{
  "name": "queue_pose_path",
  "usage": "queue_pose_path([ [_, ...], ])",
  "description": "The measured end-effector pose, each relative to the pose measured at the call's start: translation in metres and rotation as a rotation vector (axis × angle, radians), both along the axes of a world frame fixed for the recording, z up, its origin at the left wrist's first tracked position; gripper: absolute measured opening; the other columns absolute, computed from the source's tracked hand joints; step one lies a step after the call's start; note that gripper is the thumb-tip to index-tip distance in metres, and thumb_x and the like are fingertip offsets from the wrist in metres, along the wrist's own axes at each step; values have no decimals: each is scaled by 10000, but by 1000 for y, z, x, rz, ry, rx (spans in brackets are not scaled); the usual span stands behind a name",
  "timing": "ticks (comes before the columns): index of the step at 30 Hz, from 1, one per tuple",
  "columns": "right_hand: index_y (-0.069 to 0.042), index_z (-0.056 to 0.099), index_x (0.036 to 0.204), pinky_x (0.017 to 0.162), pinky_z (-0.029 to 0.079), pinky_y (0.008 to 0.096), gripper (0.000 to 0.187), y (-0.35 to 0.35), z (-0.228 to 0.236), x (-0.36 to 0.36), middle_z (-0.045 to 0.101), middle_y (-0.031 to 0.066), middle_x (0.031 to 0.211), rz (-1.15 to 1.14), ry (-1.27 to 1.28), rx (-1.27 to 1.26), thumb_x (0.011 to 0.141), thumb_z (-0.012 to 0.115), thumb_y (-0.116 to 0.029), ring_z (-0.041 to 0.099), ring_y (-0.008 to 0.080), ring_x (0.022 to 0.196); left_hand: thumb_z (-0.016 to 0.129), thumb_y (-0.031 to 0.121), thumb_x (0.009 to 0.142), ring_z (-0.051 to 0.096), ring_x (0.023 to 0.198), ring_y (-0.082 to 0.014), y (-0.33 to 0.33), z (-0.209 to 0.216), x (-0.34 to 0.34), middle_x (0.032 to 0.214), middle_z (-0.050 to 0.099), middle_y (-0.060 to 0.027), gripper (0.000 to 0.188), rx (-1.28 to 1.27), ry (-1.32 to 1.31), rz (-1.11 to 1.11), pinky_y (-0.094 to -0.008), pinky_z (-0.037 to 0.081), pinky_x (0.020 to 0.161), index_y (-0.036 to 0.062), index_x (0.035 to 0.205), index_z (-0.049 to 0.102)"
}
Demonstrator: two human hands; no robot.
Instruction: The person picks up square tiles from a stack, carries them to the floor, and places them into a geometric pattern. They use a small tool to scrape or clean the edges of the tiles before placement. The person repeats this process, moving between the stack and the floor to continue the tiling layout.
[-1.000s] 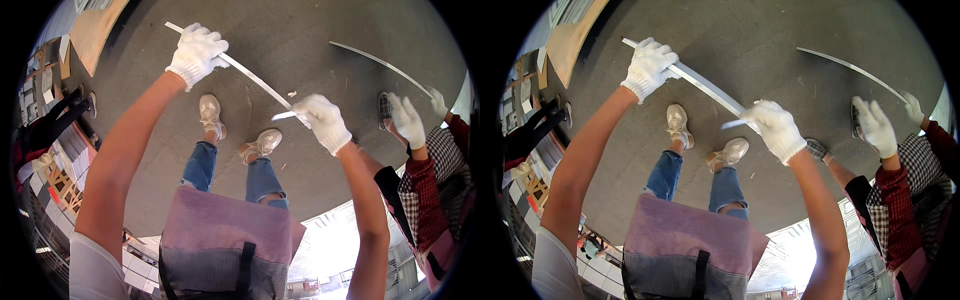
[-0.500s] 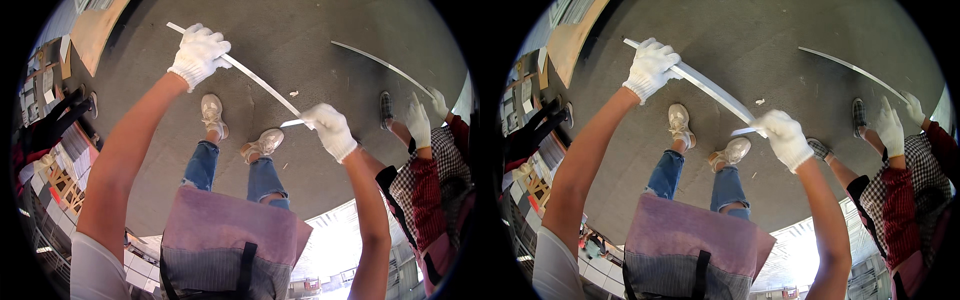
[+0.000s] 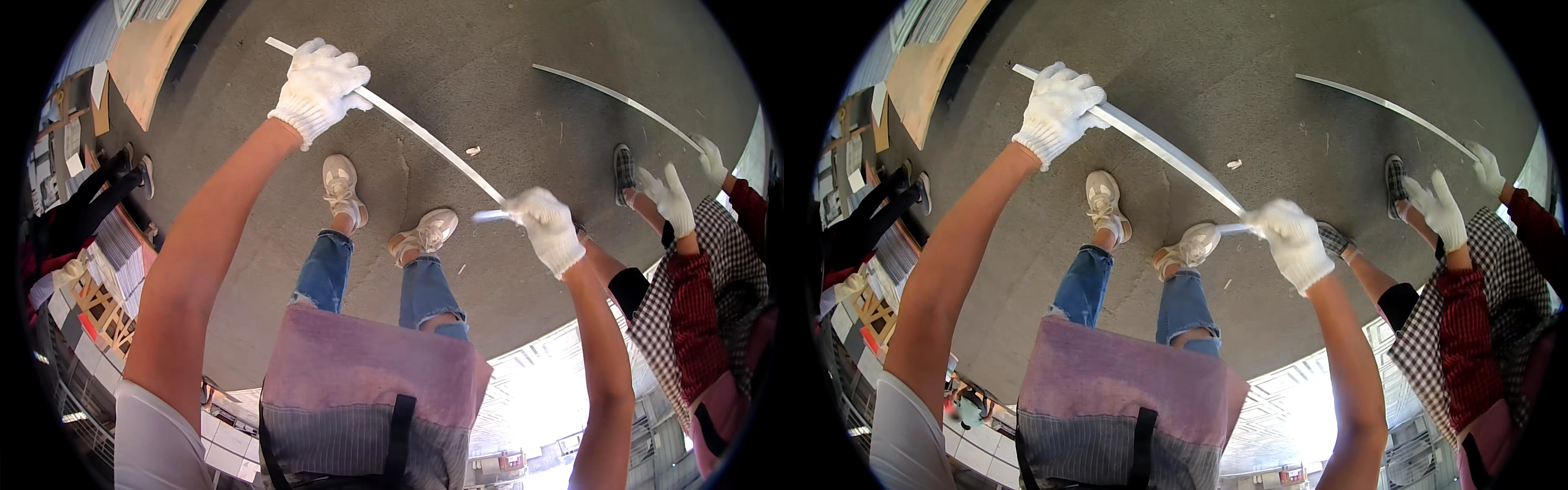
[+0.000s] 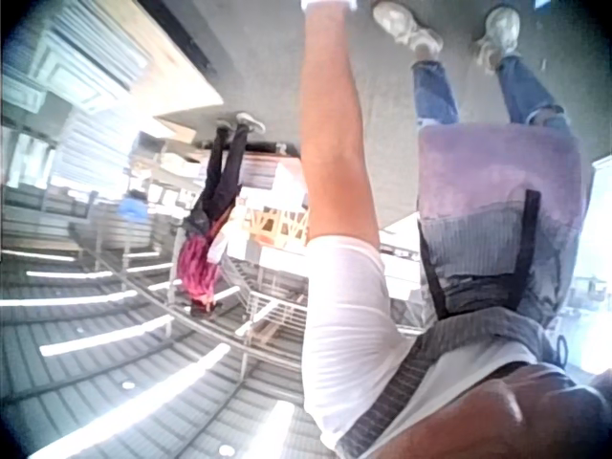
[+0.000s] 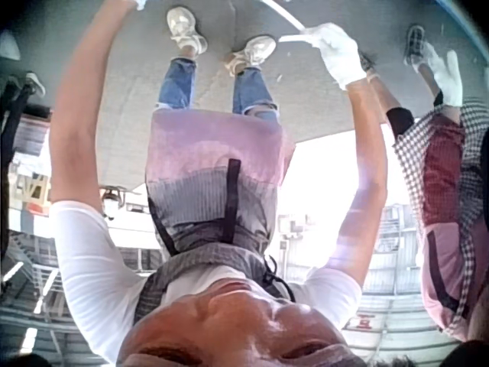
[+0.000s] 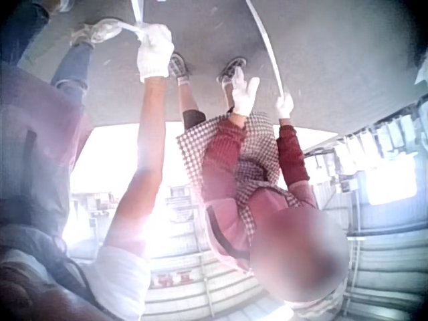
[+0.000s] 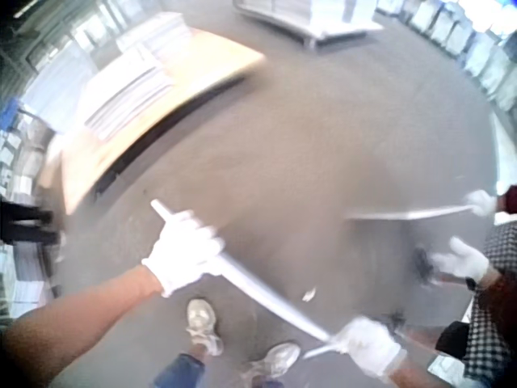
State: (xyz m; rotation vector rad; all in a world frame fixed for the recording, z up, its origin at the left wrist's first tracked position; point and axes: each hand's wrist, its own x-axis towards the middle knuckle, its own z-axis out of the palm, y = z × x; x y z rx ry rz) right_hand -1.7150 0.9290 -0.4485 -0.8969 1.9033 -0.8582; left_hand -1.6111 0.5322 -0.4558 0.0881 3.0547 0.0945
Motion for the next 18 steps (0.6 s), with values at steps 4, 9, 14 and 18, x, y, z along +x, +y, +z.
queue_pose_path([
  [4,-71,734,932,784,507,284,186,23,13,7,658,54,877,-192,-98,61,835,656,68,606,153,845,739,393,735,614,818,-202,1,0,-5,757,606,8,262,-39,14,10,-387,453,863,153,820,673],
  [9,-18,672,1158,753,523,238,266,-7,15,19,674,64,1041,-847,-297,-26,895,645,7,625,119,857,743,401,723,601,816,-200,2,1,-6,767,602,12,266,-21,-25,11,-380,444,882,163,817,668],
  [14,-19,530,1380,683,551,242,467,-22,27,53,663,103,1128,-1075,-345,216,919,605,-11,633,106,874,745,395,726,590,820,-201,5,0,-6,785,604,16,254,-42,4,14,-389,443,899,171,812,661],
  [18,2,542,1357,793,548,261,424,-32,18,85,606,154,1288,-1199,-412,123,937,581,-39,626,166,1056,770,356,715,606,865,-229,10,4,-10,809,621,-1,243,-49,-44,26,-401,444,932,170,833,666],
])
